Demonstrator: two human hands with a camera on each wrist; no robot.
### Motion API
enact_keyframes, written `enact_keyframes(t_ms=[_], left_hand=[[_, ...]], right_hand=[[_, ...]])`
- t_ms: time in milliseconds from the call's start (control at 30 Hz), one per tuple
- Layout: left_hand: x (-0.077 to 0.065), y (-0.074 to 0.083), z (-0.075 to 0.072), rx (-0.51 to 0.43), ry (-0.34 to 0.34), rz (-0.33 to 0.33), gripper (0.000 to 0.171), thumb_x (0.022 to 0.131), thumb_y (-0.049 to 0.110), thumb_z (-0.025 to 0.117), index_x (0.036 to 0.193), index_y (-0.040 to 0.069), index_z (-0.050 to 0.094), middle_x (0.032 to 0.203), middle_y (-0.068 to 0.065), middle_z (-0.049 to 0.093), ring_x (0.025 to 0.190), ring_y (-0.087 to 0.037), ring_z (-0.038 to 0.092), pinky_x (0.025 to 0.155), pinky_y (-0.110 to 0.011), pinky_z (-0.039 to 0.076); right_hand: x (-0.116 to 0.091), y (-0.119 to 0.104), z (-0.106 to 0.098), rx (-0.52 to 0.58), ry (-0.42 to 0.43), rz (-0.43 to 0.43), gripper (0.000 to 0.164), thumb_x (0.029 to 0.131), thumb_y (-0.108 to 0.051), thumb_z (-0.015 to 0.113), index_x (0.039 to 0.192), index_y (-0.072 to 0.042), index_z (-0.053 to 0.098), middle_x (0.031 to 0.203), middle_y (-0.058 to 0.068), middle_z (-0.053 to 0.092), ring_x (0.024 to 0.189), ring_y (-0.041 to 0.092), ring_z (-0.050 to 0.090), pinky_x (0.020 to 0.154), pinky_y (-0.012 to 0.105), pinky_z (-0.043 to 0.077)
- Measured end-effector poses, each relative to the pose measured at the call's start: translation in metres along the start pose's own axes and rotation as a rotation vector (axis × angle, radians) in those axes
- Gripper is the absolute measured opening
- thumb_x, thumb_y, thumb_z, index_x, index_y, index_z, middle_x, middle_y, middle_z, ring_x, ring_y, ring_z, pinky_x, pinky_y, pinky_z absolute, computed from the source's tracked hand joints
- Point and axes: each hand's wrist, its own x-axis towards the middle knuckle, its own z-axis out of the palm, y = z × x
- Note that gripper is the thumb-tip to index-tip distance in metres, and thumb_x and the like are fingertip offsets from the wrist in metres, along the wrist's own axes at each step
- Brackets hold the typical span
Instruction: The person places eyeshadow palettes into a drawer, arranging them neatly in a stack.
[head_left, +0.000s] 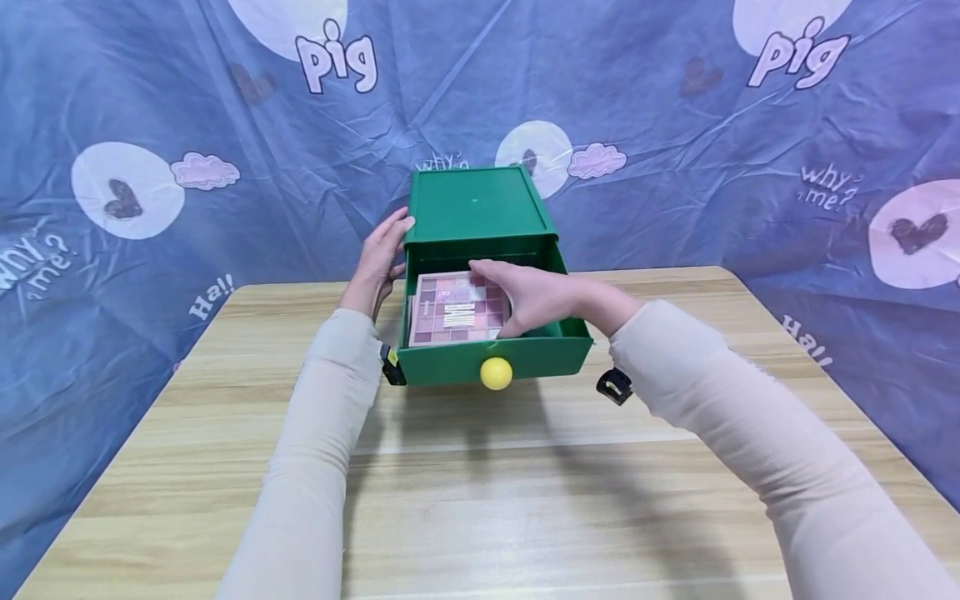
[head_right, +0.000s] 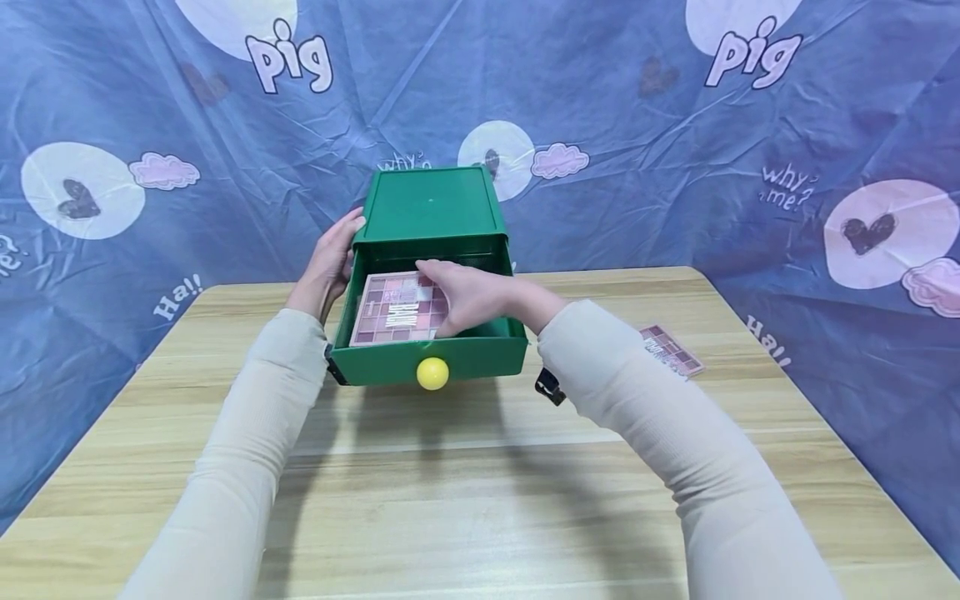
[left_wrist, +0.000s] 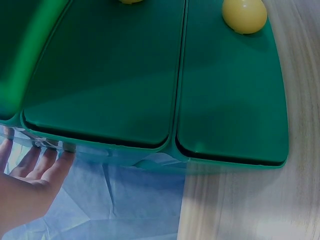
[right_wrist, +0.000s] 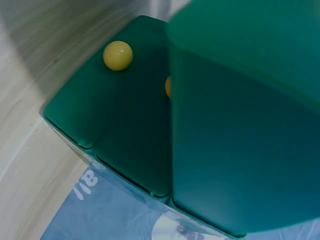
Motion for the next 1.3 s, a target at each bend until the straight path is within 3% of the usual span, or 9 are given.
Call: enact_keyframes(t_ms=[233, 600, 800, 933, 1300], left_hand=[[0.000, 0.000, 0.001, 0.000, 0.005, 0.001, 0.050, 0.080, 0.028, 0.059, 0.127, 0.022, 0.045, 0.122, -0.004, 0.048, 0.108, -0.014, 0.046, 0.080, -0.036, 0.038], [0.001, 0.000, 0.000, 0.010, 0.006, 0.001, 0.050, 0.079, 0.030, 0.060, 0.126, 0.023, 0.046, 0.122, -0.003, 0.048, 0.107, -0.014, 0.046, 0.081, -0.037, 0.038], [0.001, 0.000, 0.000, 0.008, 0.004, 0.000, 0.051, 0.079, 0.030, 0.060, 0.127, 0.022, 0.045, 0.123, -0.003, 0.047, 0.109, -0.014, 0.045, 0.083, -0.038, 0.037], [0.000, 0.000, 0.000, 0.009, 0.003, 0.002, 0.051, 0.079, 0.030, 0.060, 0.127, 0.022, 0.045, 0.123, -0.004, 0.047, 0.109, -0.015, 0.045, 0.083, -0.038, 0.037], [-0.001, 0.000, 0.000, 0.033, 0.001, 0.006, 0.052, 0.078, 0.032, 0.061, 0.127, 0.023, 0.045, 0.125, -0.002, 0.044, 0.110, -0.015, 0.043, 0.084, -0.038, 0.036]], right_hand=[[0.002, 0.001, 0.008, -0.070, -0.005, -0.024, 0.088, 0.069, -0.010, 0.071, 0.133, 0.009, 0.014, 0.131, 0.017, 0.029, 0.117, 0.026, 0.027, 0.097, 0.035, 0.021], [0.005, 0.003, 0.011, -0.040, -0.051, -0.052, 0.084, 0.071, -0.004, 0.067, 0.133, 0.009, 0.012, 0.132, 0.018, 0.026, 0.118, 0.025, 0.025, 0.098, 0.034, 0.019], [0.005, 0.002, 0.011, -0.044, -0.072, -0.030, 0.086, 0.072, -0.006, 0.067, 0.134, 0.008, 0.010, 0.136, 0.018, 0.020, 0.122, 0.025, 0.019, 0.098, 0.034, 0.016], [0.004, 0.001, 0.010, 0.000, -0.083, -0.009, 0.086, 0.073, -0.004, 0.067, 0.135, 0.006, 0.008, 0.135, 0.015, 0.023, 0.121, 0.023, 0.022, 0.098, 0.034, 0.019], [0.000, -0.005, -0.001, 0.040, -0.028, 0.046, 0.085, 0.074, -0.012, 0.067, 0.137, 0.000, 0.011, 0.140, 0.013, 0.016, 0.124, 0.021, 0.019, 0.097, 0.035, 0.021]])
